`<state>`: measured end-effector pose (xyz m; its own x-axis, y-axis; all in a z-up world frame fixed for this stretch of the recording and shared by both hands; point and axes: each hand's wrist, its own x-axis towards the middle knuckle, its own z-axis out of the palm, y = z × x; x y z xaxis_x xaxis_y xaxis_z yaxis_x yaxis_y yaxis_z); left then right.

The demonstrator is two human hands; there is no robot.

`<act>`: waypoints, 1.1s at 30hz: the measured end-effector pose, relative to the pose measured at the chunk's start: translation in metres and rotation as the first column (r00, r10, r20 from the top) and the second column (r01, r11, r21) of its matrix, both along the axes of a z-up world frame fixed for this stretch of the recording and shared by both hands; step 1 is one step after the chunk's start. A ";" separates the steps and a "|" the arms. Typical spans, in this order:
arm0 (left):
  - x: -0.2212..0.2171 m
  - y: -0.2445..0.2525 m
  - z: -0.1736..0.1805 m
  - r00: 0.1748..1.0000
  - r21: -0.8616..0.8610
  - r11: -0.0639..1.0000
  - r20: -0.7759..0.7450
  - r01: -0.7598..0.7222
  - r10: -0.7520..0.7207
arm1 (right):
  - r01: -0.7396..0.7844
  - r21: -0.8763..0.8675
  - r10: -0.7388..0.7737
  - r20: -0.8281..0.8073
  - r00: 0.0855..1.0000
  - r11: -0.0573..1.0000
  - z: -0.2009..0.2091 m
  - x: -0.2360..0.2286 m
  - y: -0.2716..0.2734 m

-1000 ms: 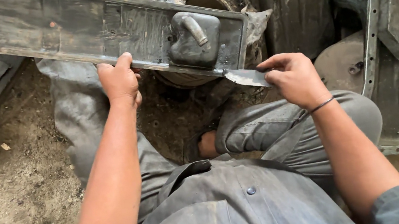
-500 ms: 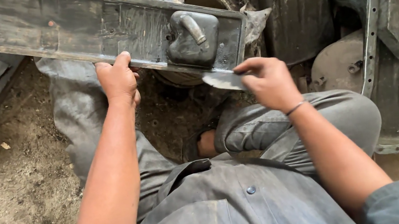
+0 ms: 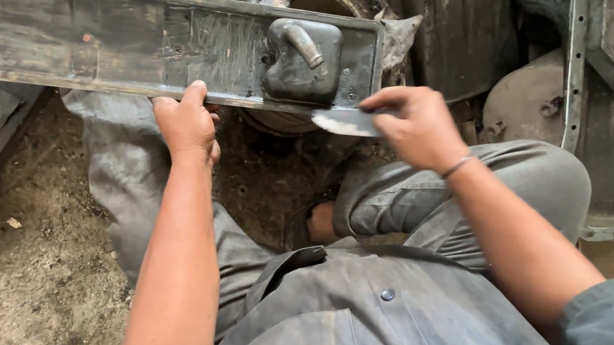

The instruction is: Scraping and cleaning old gasket material from an automotive valve cover.

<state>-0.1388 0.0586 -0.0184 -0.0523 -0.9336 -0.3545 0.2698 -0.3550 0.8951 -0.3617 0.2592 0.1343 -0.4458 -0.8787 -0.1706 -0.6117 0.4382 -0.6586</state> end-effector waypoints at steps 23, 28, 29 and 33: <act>-0.002 0.001 -0.012 1.000 0.026 0.999 -0.007 -0.025 0.025 | -0.004 -0.011 0.001 -0.245 0.970 1.000 0.016 -0.033 0.008; -0.003 0.001 -0.009 0.999 0.004 1.000 -0.035 -0.015 0.015 | 0.197 0.080 -0.188 -0.107 0.976 0.977 0.014 -0.038 0.012; -0.004 0.001 -0.007 0.998 0.012 1.000 -0.064 -0.021 0.022 | 0.115 -0.001 -0.113 -0.202 0.973 0.993 0.008 -0.033 0.009; -0.002 -0.003 -0.019 0.997 0.019 1.000 -0.078 -0.019 0.020 | 0.000 -0.035 -0.009 -0.263 0.965 0.999 0.019 -0.040 0.010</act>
<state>-0.1405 0.0559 -0.0370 -0.0625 -0.9282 -0.3669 0.3452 -0.3650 0.8646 -0.4014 0.2693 0.1528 -0.4748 -0.8799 -0.0170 -0.7634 0.4214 -0.4894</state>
